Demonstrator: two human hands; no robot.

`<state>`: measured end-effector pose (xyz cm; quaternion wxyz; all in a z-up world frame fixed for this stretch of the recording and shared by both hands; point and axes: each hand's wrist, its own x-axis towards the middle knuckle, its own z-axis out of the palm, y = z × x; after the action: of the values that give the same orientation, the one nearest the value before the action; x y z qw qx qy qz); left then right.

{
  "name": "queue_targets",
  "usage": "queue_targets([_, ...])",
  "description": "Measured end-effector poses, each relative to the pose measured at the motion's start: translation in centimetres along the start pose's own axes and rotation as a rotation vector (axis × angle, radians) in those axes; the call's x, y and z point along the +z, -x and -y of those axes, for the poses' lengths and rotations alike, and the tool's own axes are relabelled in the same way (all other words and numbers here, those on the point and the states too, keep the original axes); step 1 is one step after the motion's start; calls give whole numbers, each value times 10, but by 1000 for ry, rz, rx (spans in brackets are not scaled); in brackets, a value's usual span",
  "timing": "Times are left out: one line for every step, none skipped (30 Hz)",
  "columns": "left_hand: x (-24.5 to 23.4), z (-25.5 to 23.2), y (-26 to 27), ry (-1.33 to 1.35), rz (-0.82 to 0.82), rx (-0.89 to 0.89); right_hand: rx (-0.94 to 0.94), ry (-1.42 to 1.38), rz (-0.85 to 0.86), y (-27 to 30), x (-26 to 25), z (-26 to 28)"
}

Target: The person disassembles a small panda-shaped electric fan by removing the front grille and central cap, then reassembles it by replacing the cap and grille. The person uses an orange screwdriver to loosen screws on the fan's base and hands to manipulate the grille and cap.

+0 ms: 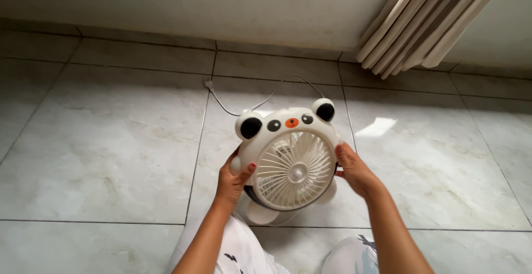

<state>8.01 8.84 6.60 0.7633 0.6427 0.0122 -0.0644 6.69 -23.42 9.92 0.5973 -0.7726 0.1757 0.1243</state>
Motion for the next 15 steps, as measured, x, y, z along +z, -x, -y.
queue_targets([-1,-4,1,-39,18,41,16,1,-10,-3,-1,4])
queue_targets([0,-7,3,-77,35,80,35,3,-19,-8,-1,6])
queue_targets([0,-10,4,-115,52,118,53,5,-28,-13,-1,5])
queue_targets([1,-13,5,-134,43,103,48,-28,-49,-17,2,3])
queue_targets([1,-17,6,-152,33,88,43,-61,-69,-22,6,-1])
queue_targets([1,-21,7,-170,24,75,37,-94,-90,-27,10,-6])
queue_targets([1,-24,9,-192,47,107,45,-137,-134,-31,11,-11])
queue_targets([0,-29,12,-217,68,139,54,-183,-177,-34,14,-17])
queue_targets([0,-33,15,-242,90,171,63,-228,-220,-37,16,-23])
queue_targets([1,-36,19,-287,78,189,59,-295,-349,-37,18,-29])
queue_targets([3,-39,23,-332,65,207,55,-362,-478,-35,19,-34])
queue_targets([6,-42,26,-376,52,225,50,-427,-608,-32,21,-38])
queue_targets([9,-44,28,-376,37,238,15,-463,-689,-27,23,-41])
queue_targets([12,-45,31,-375,24,247,-18,-496,-773,-17,26,-45])
queue_targets([15,-45,35,-374,11,256,-52,-528,-857,-4,29,-47])
